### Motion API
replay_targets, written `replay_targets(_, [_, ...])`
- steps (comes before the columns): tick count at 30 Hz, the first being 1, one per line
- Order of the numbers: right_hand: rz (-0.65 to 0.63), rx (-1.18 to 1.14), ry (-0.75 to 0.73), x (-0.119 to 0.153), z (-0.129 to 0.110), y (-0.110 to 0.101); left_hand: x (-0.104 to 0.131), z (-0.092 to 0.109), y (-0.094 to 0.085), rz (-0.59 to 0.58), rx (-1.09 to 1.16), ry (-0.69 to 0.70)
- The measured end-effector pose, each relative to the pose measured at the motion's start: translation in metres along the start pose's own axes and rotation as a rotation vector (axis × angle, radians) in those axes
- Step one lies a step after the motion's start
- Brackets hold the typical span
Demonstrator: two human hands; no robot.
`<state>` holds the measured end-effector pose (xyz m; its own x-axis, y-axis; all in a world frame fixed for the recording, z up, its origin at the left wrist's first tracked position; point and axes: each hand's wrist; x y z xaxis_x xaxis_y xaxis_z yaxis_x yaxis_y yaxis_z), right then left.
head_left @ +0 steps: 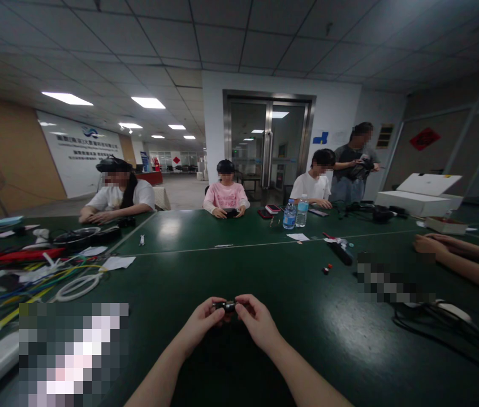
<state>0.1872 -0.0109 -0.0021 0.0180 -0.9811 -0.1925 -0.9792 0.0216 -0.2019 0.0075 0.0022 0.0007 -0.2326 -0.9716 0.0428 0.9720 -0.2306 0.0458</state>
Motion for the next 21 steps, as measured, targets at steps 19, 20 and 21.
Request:
replay_targets(19, [0.016, 0.001, 0.004, -0.0022, 0.0060, 0.0023, -0.0007, 0.0001, -0.0001, -0.011, 0.005, 0.005])
replay_targets(20, [0.018, 0.000, 0.002, -0.0017, 0.0047, 0.0021, -0.0007, -0.0001, -0.0001, -0.015, 0.009, 0.009])
replay_targets(21, [0.021, 0.001, 0.002, -0.0013, 0.0033, 0.0020, -0.0008, -0.0004, -0.0002, -0.019, 0.011, 0.014])
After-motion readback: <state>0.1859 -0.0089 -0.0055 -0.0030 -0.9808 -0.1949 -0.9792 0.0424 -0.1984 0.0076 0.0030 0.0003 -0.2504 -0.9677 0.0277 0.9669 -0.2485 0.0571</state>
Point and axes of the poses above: each hand's wrist, its own x-axis away from the middle knuckle, its own y-axis out of the palm, z = x × y, and after that the axes turned 10 degrees about z, right-handed
